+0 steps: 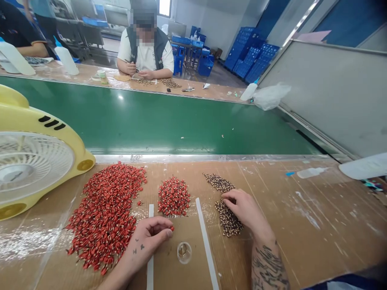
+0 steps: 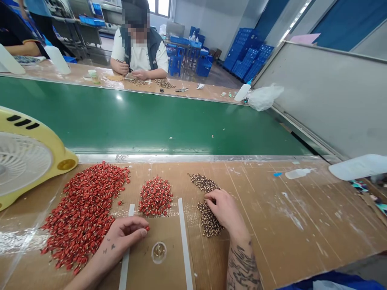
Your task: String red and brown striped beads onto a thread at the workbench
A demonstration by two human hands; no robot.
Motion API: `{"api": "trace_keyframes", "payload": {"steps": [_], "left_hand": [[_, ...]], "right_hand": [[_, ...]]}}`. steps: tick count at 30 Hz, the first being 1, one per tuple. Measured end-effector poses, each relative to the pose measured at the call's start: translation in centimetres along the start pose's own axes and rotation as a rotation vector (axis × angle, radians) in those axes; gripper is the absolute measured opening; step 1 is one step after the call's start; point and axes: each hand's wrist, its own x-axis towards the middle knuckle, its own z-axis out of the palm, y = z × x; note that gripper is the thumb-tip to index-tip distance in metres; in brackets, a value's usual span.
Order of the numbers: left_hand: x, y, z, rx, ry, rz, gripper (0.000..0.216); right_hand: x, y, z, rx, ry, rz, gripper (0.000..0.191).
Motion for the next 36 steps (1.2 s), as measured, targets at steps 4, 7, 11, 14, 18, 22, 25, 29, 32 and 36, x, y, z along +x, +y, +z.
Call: {"api": "trace_keyframes", "payload": {"steps": [4, 7, 11, 14, 18, 22, 25, 29, 32, 36], "left_hand": [[0.1, -0.1, 0.0, 0.001, -0.001, 0.004, 0.018], [0.1, 0.0, 0.0, 0.008, -0.011, 0.014, 0.018], [0.0, 0.0, -0.1, 0.012, -0.019, 0.037, 0.018], [0.0, -0.1, 0.0, 0.018, -0.021, 0.052, 0.018], [0.0, -0.1, 0.1, 0.004, -0.022, 0.056, 0.018], [-0.1, 0.0, 0.2, -0.004, -0.029, 0.051, 0.017], [-0.2, 0.0, 0.2, 0.003, -0.033, 0.050, 0.016], [-0.2, 0.0, 0.2, 0.009, -0.027, 0.049, 0.016], [-0.2, 0.1, 0.3, -0.004, -0.027, 0.046, 0.015], [-0.2, 0.3, 0.3, -0.007, -0.027, 0.047, 0.014]], "right_hand": [[0.3, -0.3, 0.5, -0.010, -0.021, 0.021, 0.021], [0.5, -0.5, 0.7, -0.015, -0.020, 0.044, 0.021], [0.8, -1.0, 0.9, -0.015, 0.003, 0.039, 0.022], [0.9, -1.8, 1.1, -0.013, 0.019, 0.025, 0.022], [1.0, -2.6, 1.5, -0.016, 0.018, -0.008, 0.019], [1.0, -2.9, 1.9, 0.012, 0.026, -0.043, 0.019], [1.0, -2.8, 2.1, 0.036, 0.040, -0.044, 0.017], [1.1, -2.4, 2.1, 0.078, 0.071, -0.040, 0.018], [1.1, -2.2, 2.0, 0.116, 0.167, -0.007, 0.024], [1.1, -2.3, 2.0, 0.113, 0.125, -0.047, 0.025]]}}
